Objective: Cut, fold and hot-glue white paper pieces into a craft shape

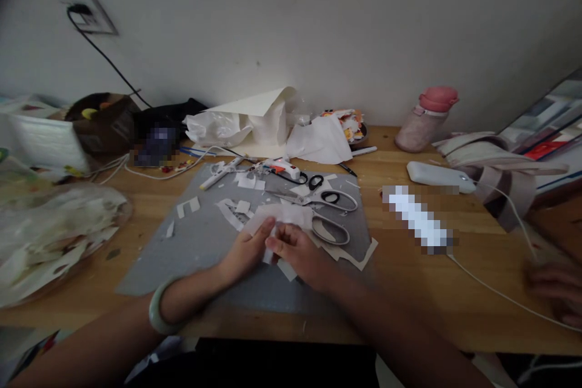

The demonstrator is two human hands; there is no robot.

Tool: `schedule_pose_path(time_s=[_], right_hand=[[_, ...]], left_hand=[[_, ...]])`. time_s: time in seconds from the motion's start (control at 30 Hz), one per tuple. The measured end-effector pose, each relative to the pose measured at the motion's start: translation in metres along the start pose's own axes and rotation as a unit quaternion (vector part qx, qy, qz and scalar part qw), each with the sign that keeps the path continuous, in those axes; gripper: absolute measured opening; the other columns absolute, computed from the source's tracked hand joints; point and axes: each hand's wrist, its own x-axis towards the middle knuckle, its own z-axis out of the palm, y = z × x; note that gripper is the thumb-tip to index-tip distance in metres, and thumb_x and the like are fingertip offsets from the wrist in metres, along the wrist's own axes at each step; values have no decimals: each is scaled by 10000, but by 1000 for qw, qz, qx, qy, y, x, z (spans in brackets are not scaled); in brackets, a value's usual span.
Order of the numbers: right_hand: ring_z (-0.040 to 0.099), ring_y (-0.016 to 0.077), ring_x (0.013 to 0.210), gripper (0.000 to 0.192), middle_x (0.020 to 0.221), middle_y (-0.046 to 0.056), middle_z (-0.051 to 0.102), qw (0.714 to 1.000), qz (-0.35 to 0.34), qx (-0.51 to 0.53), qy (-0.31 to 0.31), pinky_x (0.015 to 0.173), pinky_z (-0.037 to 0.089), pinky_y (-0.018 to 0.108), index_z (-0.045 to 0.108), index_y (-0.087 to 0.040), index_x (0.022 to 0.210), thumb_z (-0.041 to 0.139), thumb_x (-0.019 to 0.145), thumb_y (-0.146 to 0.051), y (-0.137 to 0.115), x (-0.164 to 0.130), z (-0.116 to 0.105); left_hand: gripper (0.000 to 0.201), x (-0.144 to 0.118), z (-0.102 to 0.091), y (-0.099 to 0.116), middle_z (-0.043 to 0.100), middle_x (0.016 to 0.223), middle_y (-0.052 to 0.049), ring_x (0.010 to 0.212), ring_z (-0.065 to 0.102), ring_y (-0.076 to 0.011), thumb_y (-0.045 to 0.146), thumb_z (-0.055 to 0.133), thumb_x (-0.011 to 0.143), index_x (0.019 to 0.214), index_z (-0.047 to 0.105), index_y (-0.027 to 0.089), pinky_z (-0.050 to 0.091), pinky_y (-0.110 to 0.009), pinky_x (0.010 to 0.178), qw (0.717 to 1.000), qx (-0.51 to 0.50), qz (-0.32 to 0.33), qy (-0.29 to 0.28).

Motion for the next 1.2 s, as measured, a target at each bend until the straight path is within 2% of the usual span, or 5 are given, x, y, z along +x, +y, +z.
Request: schedule_pose_path(time_s=[0.3, 0.53, 0.8, 0.93, 1.2], right_hand=[[499, 92, 530, 355, 570, -43, 530, 995, 38, 97, 6, 573, 397, 255, 543, -176, 650, 721, 666, -484, 5, -1, -2], [533, 94, 572, 337, 613, -18, 579, 983, 44, 177, -23, 594, 410, 251, 504, -173, 628, 721, 690, -424, -5, 0, -4], [503, 78, 574, 345, 608, -45, 535, 991, 41, 127, 23, 565, 433, 227, 560, -166, 633, 768, 627, -442, 7, 4, 4], [511, 76, 548, 321, 610, -36, 557, 984, 46, 175, 9, 535, 434, 222, 597, -153, 683, 776, 632, -414, 10, 4, 2], [582, 90, 572, 285, 604, -15, 626, 957, 64, 282, -35, 574, 459, 213, 572, -159, 642, 761, 668, -370, 2, 3, -4]], left_hand=[[399, 3, -1, 0, 491, 459, 41, 435, 467, -104, 566, 478, 776, 648, 476, 187, 381, -231, 463, 998, -24, -13, -48], [404, 5, 1, 0, 481, 452, 46, 401, 452, -98, 580, 472, 763, 672, 452, 187, 377, -232, 448, 992, -120, -42, -11], [338, 3, 1, -4, 443, 506, 57, 438, 425, -90, 499, 494, 781, 644, 457, 192, 356, -215, 426, 999, 35, 14, 30], [325, 4, 2, -2, 456, 455, 61, 374, 440, -98, 494, 484, 790, 666, 464, 194, 358, -220, 398, 999, -33, -29, -17], [330, 8, 3, 0, 515, 432, 35, 354, 447, -89, 478, 519, 776, 640, 472, 180, 362, -208, 402, 978, -195, -76, 3]])
